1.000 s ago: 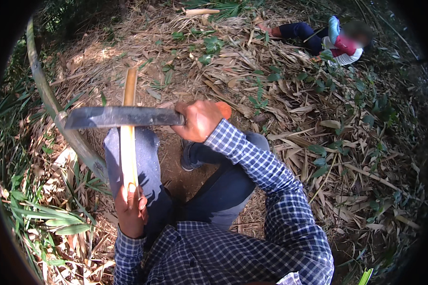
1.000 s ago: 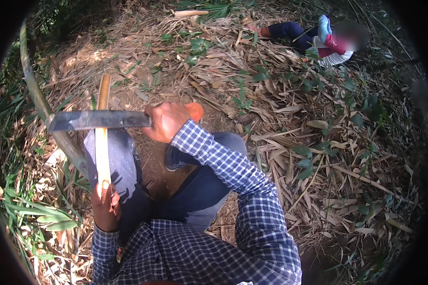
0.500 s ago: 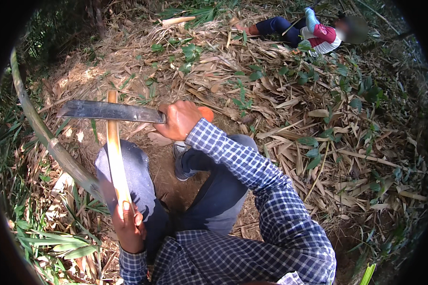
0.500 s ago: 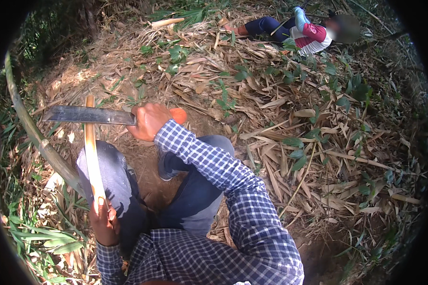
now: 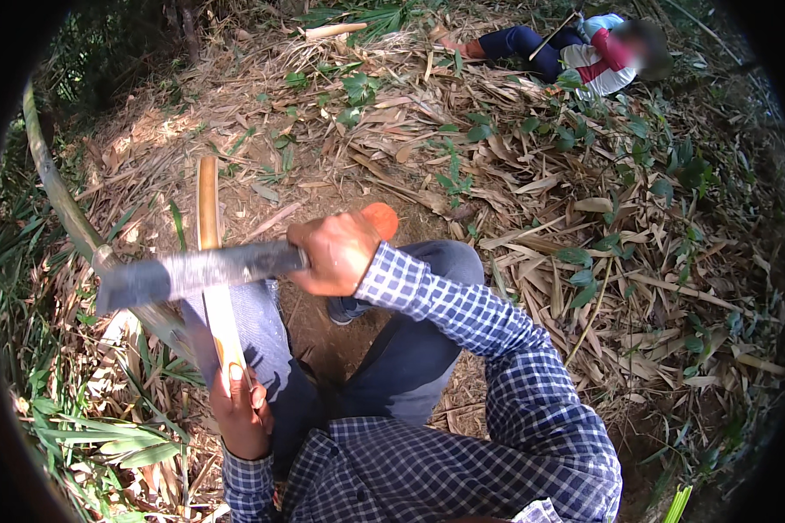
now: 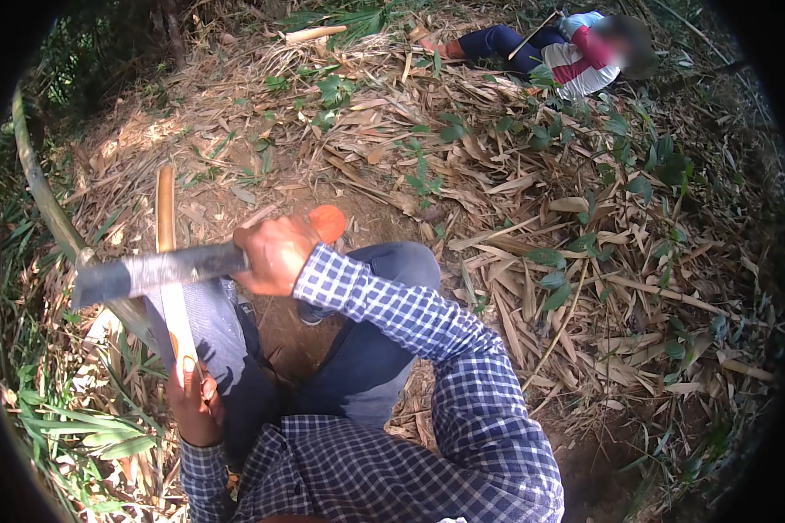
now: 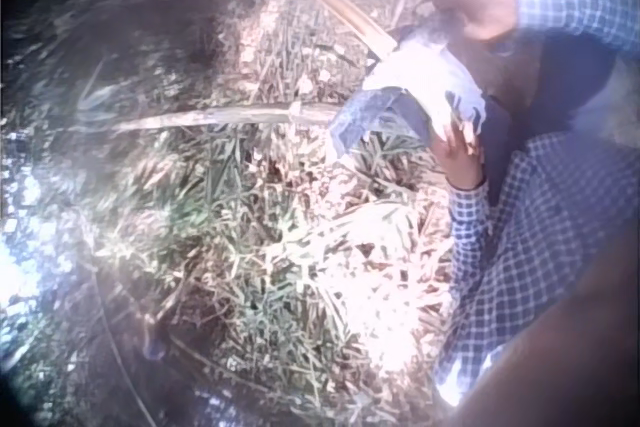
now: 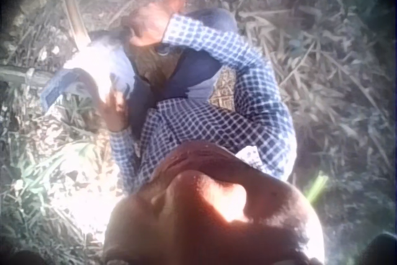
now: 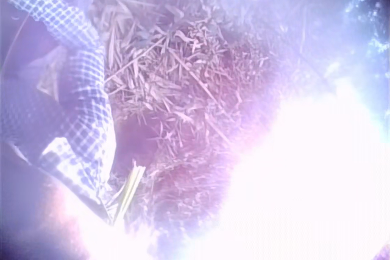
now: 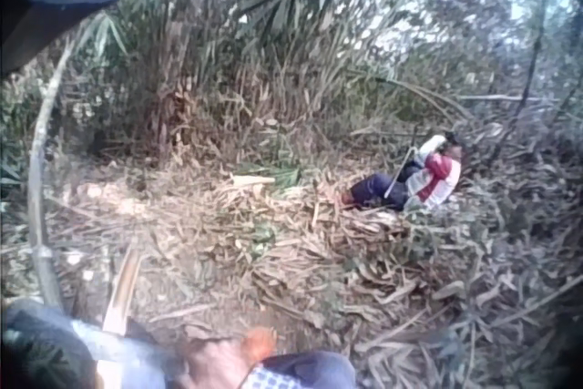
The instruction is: The person sits on the ground in a bamboo grove and uses a machete to split a long bamboo pole into thin strips. They hold the pole vertically between their legs and repeatedly strike it with the blade to separate the sections.
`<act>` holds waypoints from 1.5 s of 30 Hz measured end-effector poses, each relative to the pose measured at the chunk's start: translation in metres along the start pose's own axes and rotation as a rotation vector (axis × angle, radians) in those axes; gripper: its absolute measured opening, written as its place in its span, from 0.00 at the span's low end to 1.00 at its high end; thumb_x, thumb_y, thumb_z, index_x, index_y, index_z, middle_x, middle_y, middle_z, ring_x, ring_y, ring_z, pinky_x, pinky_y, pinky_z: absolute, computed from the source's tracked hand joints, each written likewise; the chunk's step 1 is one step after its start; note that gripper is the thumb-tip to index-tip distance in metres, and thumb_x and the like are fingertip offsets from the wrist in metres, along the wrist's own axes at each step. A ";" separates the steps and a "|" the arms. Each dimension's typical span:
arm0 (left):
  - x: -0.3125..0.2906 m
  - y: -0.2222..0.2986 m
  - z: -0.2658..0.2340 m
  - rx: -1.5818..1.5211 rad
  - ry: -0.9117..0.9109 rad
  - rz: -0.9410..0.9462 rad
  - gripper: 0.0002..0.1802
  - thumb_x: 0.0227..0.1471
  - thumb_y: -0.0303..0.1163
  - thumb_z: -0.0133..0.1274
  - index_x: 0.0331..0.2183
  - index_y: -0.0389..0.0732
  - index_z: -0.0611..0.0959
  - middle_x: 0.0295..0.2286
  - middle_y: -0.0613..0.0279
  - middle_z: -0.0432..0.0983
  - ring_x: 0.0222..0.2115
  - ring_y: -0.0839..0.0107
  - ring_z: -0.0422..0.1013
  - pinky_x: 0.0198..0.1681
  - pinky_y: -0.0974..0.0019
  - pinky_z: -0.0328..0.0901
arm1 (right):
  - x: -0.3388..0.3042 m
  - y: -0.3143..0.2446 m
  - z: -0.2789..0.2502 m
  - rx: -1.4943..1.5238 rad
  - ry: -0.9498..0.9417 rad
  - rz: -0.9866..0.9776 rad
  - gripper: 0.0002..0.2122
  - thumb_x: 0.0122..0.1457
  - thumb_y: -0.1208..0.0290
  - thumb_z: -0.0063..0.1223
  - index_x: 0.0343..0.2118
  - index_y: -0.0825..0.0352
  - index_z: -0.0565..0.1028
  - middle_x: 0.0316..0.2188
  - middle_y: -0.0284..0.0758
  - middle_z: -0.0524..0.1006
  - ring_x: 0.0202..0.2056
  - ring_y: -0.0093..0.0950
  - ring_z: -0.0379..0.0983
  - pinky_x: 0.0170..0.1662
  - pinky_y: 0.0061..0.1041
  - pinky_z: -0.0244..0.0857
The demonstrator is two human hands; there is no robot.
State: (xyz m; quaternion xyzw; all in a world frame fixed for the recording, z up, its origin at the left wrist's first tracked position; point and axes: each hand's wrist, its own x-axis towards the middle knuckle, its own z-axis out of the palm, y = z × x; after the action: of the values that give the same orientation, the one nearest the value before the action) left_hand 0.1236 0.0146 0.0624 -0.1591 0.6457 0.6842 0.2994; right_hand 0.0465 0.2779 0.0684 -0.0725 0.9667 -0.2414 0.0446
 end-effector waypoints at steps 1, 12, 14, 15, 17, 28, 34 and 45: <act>0.001 -0.002 0.000 -0.016 0.003 -0.008 0.21 0.65 0.48 0.38 0.31 0.40 0.70 0.13 0.70 0.61 0.06 0.83 0.51 0.08 0.77 0.47 | -0.011 0.003 0.009 -0.023 0.017 -0.153 0.12 0.46 0.61 0.57 0.23 0.66 0.71 0.16 0.40 0.74 0.20 0.41 0.74 0.23 0.39 0.68; 0.001 -0.006 -0.001 -0.087 0.019 -0.007 0.17 0.64 0.46 0.42 0.34 0.42 0.72 0.15 0.72 0.60 0.09 0.86 0.52 0.10 0.80 0.46 | -0.019 0.007 0.010 -0.061 0.011 -0.012 0.12 0.44 0.61 0.58 0.24 0.65 0.73 0.15 0.39 0.74 0.19 0.42 0.74 0.23 0.41 0.67; 0.001 -0.006 -0.003 -0.108 0.004 -0.013 0.17 0.64 0.46 0.42 0.34 0.42 0.71 0.15 0.72 0.60 0.09 0.86 0.52 0.10 0.80 0.46 | -0.028 0.009 0.013 -0.029 0.024 -0.128 0.12 0.44 0.61 0.58 0.24 0.65 0.74 0.13 0.39 0.73 0.18 0.43 0.73 0.22 0.41 0.67; 0.000 -0.006 -0.003 -0.119 -0.006 -0.018 0.17 0.64 0.47 0.42 0.34 0.42 0.71 0.15 0.72 0.60 0.09 0.86 0.52 0.10 0.80 0.46 | -0.027 0.010 0.014 -0.033 0.034 -0.128 0.12 0.44 0.61 0.58 0.24 0.65 0.74 0.13 0.40 0.73 0.18 0.43 0.73 0.22 0.41 0.67; 0.001 -0.004 -0.003 -0.115 0.004 -0.029 0.17 0.63 0.48 0.43 0.33 0.43 0.71 0.15 0.72 0.60 0.09 0.86 0.51 0.09 0.80 0.46 | -0.018 0.013 0.012 -0.047 0.057 -0.123 0.12 0.43 0.61 0.59 0.24 0.66 0.74 0.12 0.40 0.72 0.18 0.43 0.73 0.22 0.42 0.67; -0.001 -0.008 -0.005 -0.035 0.016 -0.006 0.20 0.65 0.48 0.38 0.32 0.41 0.70 0.13 0.71 0.60 0.07 0.84 0.51 0.08 0.78 0.48 | 0.002 0.013 0.001 -0.052 0.018 0.075 0.12 0.42 0.61 0.59 0.25 0.66 0.77 0.15 0.43 0.75 0.22 0.44 0.76 0.28 0.43 0.70; 0.002 -0.006 -0.005 -0.071 0.010 -0.027 0.19 0.65 0.48 0.39 0.32 0.41 0.69 0.13 0.71 0.60 0.07 0.85 0.51 0.08 0.78 0.47 | -0.002 0.014 0.003 -0.052 -0.037 -0.017 0.13 0.42 0.61 0.60 0.25 0.66 0.78 0.15 0.43 0.75 0.22 0.45 0.76 0.27 0.43 0.70; 0.001 -0.002 0.003 -0.120 -0.003 -0.002 0.18 0.65 0.46 0.40 0.32 0.41 0.70 0.14 0.71 0.60 0.09 0.85 0.53 0.09 0.79 0.48 | 0.011 0.026 0.003 -0.063 0.021 -0.036 0.11 0.43 0.63 0.58 0.28 0.65 0.78 0.13 0.43 0.74 0.20 0.43 0.75 0.25 0.42 0.69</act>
State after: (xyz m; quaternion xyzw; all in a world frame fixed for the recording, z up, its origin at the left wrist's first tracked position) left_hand 0.1248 0.0179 0.0606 -0.1763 0.6030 0.7215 0.2911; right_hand 0.0331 0.2976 0.0524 -0.0887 0.9728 -0.2123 0.0279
